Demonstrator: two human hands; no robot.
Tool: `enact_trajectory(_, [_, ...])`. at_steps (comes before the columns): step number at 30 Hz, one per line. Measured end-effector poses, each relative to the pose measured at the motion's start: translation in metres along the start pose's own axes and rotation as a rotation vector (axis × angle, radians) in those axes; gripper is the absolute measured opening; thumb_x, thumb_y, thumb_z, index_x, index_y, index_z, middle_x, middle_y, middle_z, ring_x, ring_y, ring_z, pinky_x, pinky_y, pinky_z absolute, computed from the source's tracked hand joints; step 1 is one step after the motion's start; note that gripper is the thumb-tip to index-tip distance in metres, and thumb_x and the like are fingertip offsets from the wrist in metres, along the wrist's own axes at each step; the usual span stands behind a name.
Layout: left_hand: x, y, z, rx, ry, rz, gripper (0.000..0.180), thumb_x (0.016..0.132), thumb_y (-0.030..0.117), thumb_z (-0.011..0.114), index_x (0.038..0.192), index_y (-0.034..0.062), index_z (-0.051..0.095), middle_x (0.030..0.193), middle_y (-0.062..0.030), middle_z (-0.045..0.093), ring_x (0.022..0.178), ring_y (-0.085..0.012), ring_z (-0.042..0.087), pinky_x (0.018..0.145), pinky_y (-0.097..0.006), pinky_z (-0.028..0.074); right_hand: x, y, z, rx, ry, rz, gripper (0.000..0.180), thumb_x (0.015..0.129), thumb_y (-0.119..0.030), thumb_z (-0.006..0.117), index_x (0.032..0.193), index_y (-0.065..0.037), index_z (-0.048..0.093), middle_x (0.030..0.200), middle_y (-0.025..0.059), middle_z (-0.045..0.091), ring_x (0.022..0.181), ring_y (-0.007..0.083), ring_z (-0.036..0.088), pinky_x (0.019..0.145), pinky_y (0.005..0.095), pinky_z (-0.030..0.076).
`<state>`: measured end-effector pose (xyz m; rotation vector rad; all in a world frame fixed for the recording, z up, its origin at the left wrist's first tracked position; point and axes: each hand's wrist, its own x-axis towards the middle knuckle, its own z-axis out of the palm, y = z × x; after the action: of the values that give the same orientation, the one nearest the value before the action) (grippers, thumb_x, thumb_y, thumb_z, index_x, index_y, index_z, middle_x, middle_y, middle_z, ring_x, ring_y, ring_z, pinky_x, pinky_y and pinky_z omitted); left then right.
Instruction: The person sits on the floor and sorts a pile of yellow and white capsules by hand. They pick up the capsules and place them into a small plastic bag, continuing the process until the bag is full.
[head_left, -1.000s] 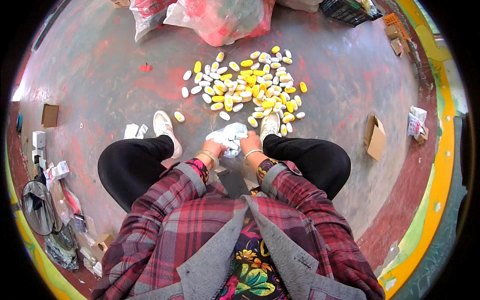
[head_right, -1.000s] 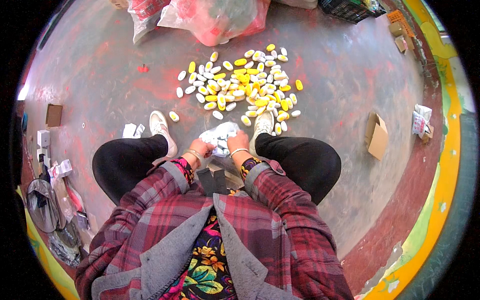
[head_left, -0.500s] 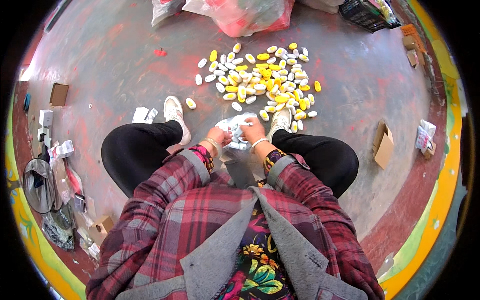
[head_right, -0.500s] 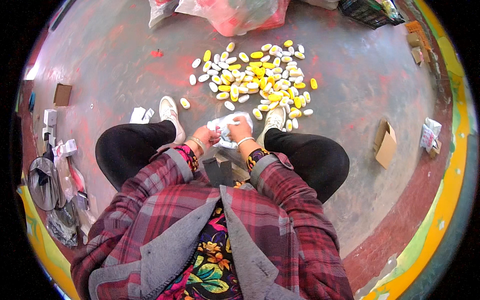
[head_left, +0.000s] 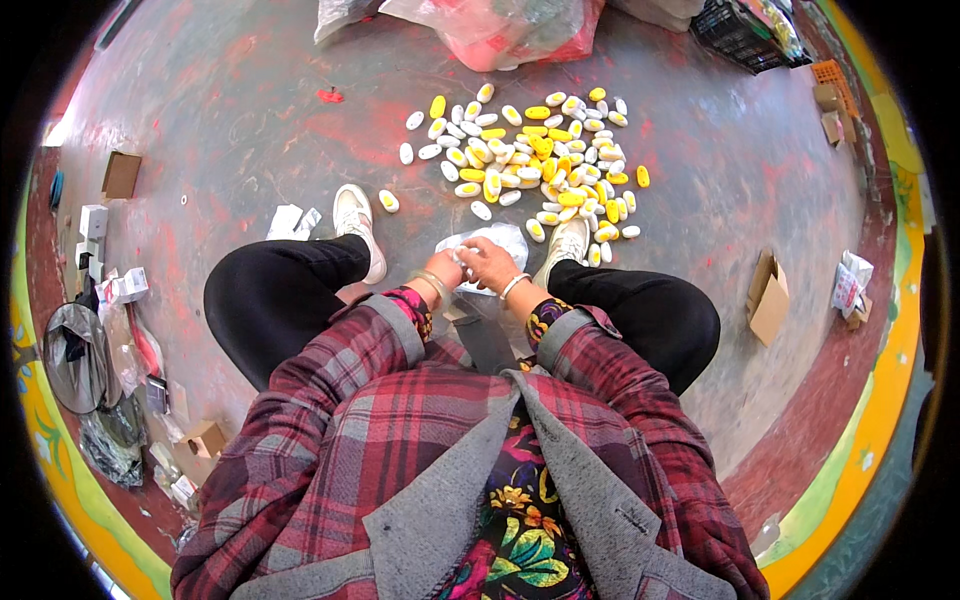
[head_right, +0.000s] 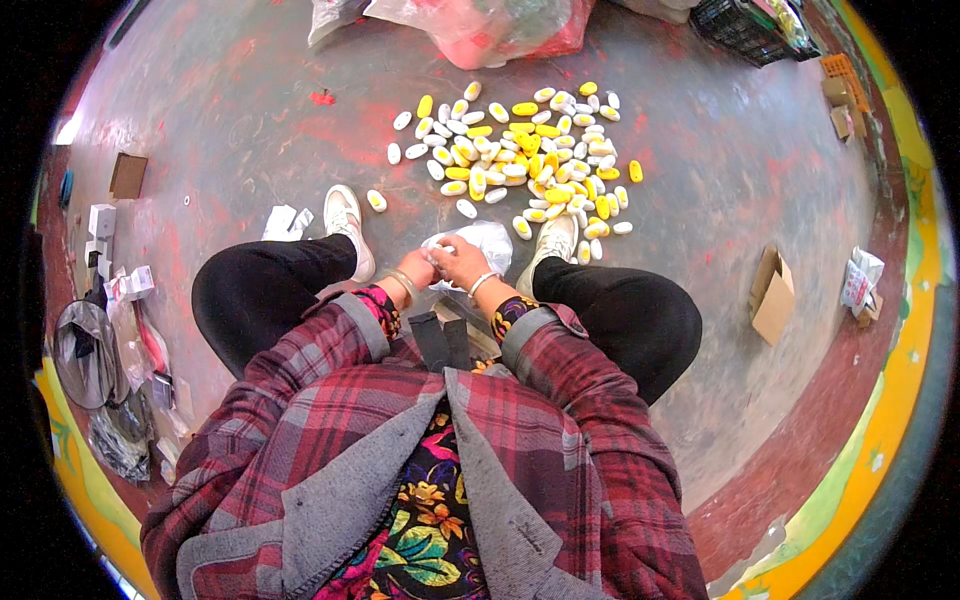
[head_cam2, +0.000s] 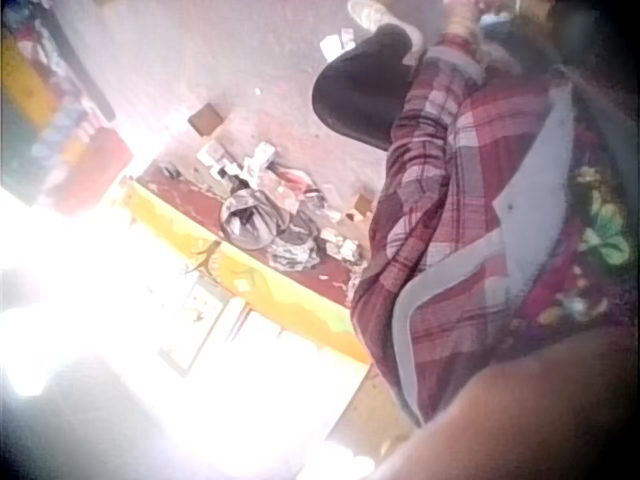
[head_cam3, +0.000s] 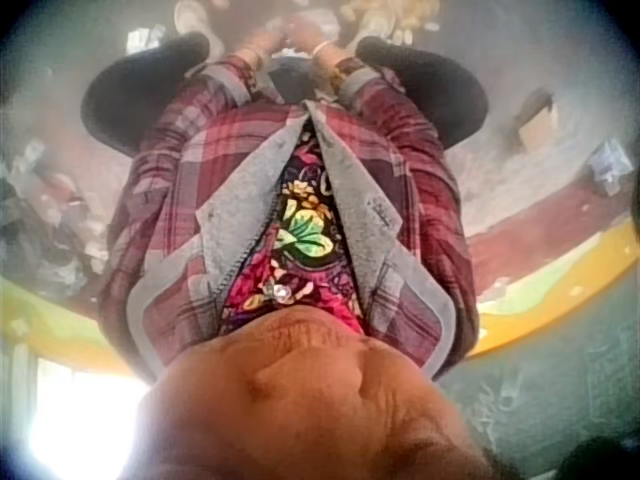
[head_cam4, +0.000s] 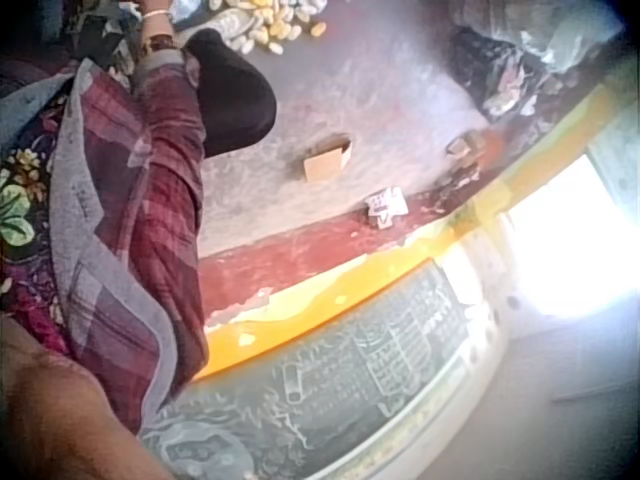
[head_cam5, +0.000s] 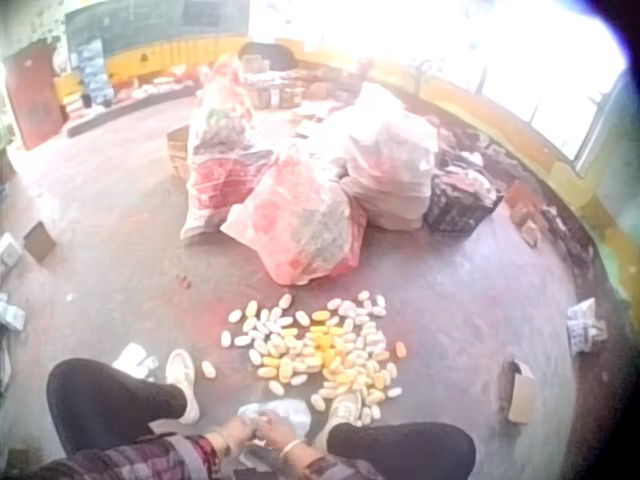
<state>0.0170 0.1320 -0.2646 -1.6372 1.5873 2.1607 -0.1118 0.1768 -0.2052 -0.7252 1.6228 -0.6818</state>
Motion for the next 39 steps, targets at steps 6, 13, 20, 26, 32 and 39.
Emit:
enact_trajectory(6, [-0.012,0.012,-0.006,-0.006,0.05,-0.049,0.044,0.062,-0.006,0.057,0.105,0.0008,0.051,0.086,-0.0071,0.054,0.068,-0.0135,0.052,0.055,-0.023,0.042,0.007,0.014,-0.007,0.032,0.235,0.156,0.039,0.07,-0.028,0.058,0.097,0.001,0.056,0.08,0.0158,0.062,0.062,0.0249,0.062,0.064,0.0316,0.049])
enact_trajectory(13, [-0.029,0.035,-0.008,-0.383,0.05,-0.258,0.042,0.064,-0.009,0.053,0.104,0.0023,0.049,0.09,-0.0076,0.052,0.069,-0.0142,0.05,0.057,-0.024,0.043,0.012,0.024,-0.019,-0.347,0.473,0.046,0.022,0.072,-0.017,0.052,0.089,-0.007,0.062,0.086,0.0177,0.061,0.088,0.0322,0.057,0.076,0.0372,0.045])
enact_trajectory(20, [-0.033,0.042,-0.007,-0.45,0.027,-0.268,0.037,0.067,-0.008,0.052,0.102,0.0028,0.051,0.089,-0.0068,0.053,0.073,-0.015,0.051,0.064,-0.026,0.043,0.012,0.034,-0.032,-0.438,0.562,0.134,0.021,0.07,-0.013,0.052,0.086,-0.007,0.063,0.089,0.016,0.061,0.087,0.0291,0.058,0.077,0.035,0.045])
enact_trajectory(26, [-0.031,0.036,-0.013,-0.524,0.02,-0.272,0.035,0.068,-0.008,0.05,0.101,0.0031,0.052,0.09,-0.0064,0.053,0.078,-0.0157,0.051,0.067,-0.028,0.043,0.0,0.012,-0.013,-0.52,0.462,0.18,0.033,0.069,-0.016,0.057,0.099,-0.003,0.057,0.101,0.0198,0.056,0.095,0.0322,0.054,0.081,0.0369,0.043])
enact_trajectory(32, [-0.032,0.039,-0.01,-0.525,-0.019,-0.284,0.032,0.069,-0.005,0.051,0.1,0.0034,0.053,0.091,-0.0053,0.053,0.081,-0.0155,0.051,0.071,-0.029,0.042,0.029,0.059,-0.025,-0.634,0.291,0.33,0.026,0.071,-0.017,0.056,0.093,-0.004,0.057,0.097,0.0189,0.058,0.092,0.031,0.056,0.078,0.0366,0.045])
enact_trajectory(39, [-0.031,0.042,0.0,-0.456,-0.01,-0.253,0.027,0.068,-0.004,0.052,0.095,0.0032,0.055,0.083,-0.0046,0.054,0.074,-0.0149,0.051,0.065,-0.028,0.042,0.058,0.109,-0.042,-0.392,0.376,0.209,0.017,0.075,-0.016,0.05,0.083,-0.003,0.059,0.078,0.0137,0.059,0.068,0.0244,0.058,0.057,0.0345,0.046])
